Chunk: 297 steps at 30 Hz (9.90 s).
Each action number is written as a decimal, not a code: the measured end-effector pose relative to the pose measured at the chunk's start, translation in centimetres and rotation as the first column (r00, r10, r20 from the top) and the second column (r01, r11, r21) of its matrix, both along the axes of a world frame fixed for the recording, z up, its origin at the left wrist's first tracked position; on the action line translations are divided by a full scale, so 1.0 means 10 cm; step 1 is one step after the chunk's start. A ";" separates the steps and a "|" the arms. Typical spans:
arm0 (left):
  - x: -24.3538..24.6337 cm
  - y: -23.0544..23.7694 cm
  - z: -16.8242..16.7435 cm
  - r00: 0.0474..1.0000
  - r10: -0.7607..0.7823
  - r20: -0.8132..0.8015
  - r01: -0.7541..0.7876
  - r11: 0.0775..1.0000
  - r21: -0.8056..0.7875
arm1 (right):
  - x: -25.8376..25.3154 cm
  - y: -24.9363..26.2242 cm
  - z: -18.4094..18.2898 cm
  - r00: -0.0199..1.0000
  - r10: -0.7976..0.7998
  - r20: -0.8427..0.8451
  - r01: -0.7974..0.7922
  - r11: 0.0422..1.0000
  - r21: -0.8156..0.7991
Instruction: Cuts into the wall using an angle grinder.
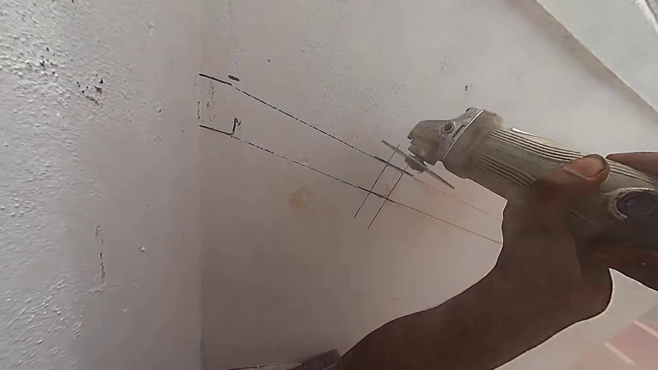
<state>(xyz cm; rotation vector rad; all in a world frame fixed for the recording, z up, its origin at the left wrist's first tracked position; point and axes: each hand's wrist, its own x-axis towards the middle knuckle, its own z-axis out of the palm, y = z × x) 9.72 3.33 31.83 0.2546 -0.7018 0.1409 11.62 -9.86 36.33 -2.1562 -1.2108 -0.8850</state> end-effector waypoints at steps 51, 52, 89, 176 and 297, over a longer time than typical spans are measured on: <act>-0.05 0.66 -1.23 0.868 0.423 -0.259 -0.054 0.601 0.797 | -0.11 0.56 -1.85 0.552 0.376 -0.744 0.080 0.864 0.496; -0.05 0.66 -1.23 0.870 0.420 -0.260 -0.052 0.602 0.797 | -0.11 0.55 -1.85 0.551 0.367 -0.749 0.086 0.868 0.489; -0.02 0.64 -1.20 0.855 0.423 -0.301 -0.038 0.630 0.776 | -0.01 0.56 -1.80 0.549 0.289 -0.784 0.109 0.906 0.410; -0.35 1.12 -1.20 0.795 0.585 -0.160 -0.189 0.490 0.851 | -0.38 1.08 -1.73 0.578 0.236 -0.781 0.090 0.933 0.348; 0.06 0.80 -1.17 0.849 0.464 -0.252 -0.089 0.596 0.798 | 0.04 0.72 -1.58 0.318 0.426 -0.847 0.102 0.873 0.477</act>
